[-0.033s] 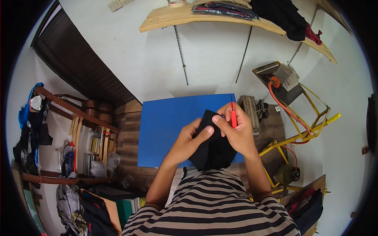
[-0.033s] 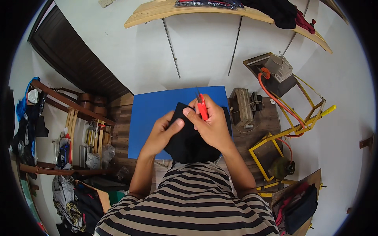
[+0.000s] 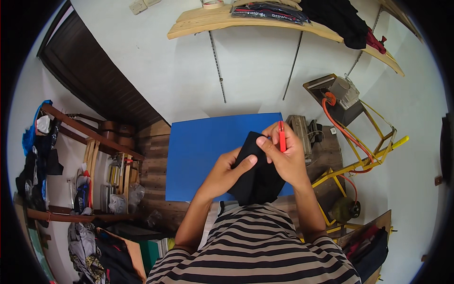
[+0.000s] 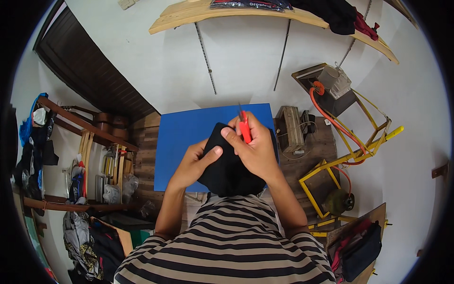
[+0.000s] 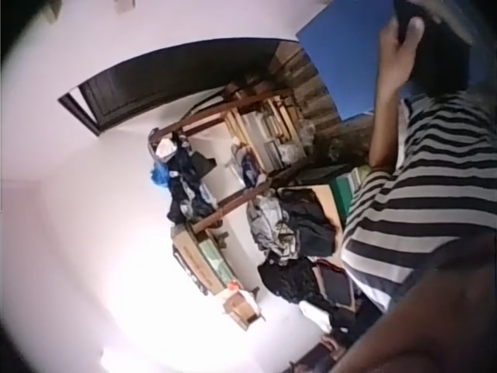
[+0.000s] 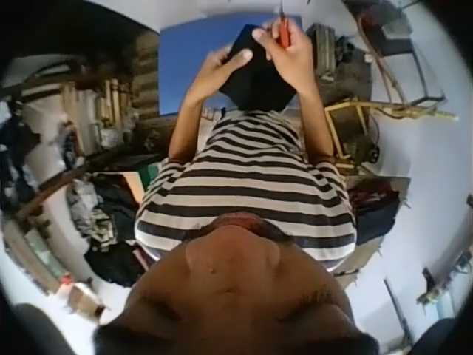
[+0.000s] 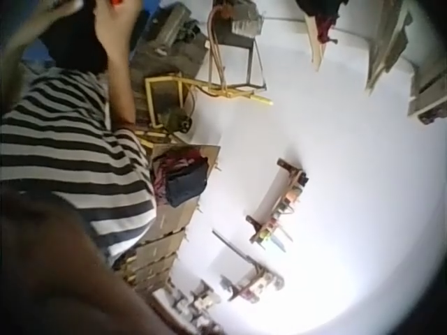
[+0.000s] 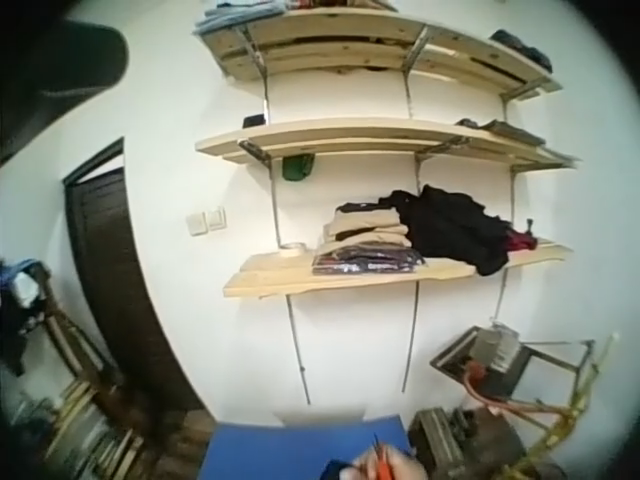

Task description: Marking and cutting black fabric pieces at a workbench.

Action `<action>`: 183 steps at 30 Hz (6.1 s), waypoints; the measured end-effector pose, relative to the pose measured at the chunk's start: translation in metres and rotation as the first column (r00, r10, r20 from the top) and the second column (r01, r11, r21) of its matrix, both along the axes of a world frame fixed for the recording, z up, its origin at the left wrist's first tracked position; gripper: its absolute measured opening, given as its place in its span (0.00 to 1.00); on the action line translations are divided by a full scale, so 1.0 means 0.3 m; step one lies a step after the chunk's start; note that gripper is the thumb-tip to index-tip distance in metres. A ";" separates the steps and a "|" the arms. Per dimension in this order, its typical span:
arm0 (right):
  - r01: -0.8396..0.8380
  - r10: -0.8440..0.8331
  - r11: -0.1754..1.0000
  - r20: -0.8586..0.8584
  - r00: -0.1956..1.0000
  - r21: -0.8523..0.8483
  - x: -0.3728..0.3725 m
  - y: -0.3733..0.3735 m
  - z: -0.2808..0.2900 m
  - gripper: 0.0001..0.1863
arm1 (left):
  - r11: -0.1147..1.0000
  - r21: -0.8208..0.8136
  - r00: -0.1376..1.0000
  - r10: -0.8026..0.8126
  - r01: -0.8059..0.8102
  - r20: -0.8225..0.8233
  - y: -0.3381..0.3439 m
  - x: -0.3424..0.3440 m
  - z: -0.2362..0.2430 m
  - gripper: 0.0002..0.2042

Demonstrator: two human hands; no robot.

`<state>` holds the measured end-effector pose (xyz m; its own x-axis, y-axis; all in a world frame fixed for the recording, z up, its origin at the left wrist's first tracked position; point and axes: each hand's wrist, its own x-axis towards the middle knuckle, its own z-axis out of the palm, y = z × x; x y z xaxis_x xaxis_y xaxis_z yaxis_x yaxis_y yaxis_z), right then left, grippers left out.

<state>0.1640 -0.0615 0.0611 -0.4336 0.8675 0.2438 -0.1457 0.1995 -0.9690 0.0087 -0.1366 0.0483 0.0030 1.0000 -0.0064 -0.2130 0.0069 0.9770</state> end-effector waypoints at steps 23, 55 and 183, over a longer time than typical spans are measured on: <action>-0.003 -0.211 0.852 0.348 0.914 0.523 0.007 0.016 -0.039 0.15 | 0.997 -0.069 0.844 0.021 0.019 0.536 -0.063 -0.037 -0.051 0.26; -0.160 -0.152 0.759 0.412 0.898 0.631 0.011 -0.072 -0.065 0.16 | 0.999 0.042 0.840 -0.001 -0.026 0.543 -0.051 -0.025 -0.059 0.30; 0.288 -0.334 0.886 0.067 0.940 0.363 -0.140 0.000 -0.393 0.12 | 0.417 0.606 0.735 0.419 -0.678 0.533 0.104 -0.068 0.207 0.22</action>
<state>0.1220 -0.0614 -0.0569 -0.2015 0.8347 0.5126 0.0955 0.5376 -0.8378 -0.0117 -0.1054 0.1104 -0.6756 0.4235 0.6035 -0.1303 -0.8742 0.4677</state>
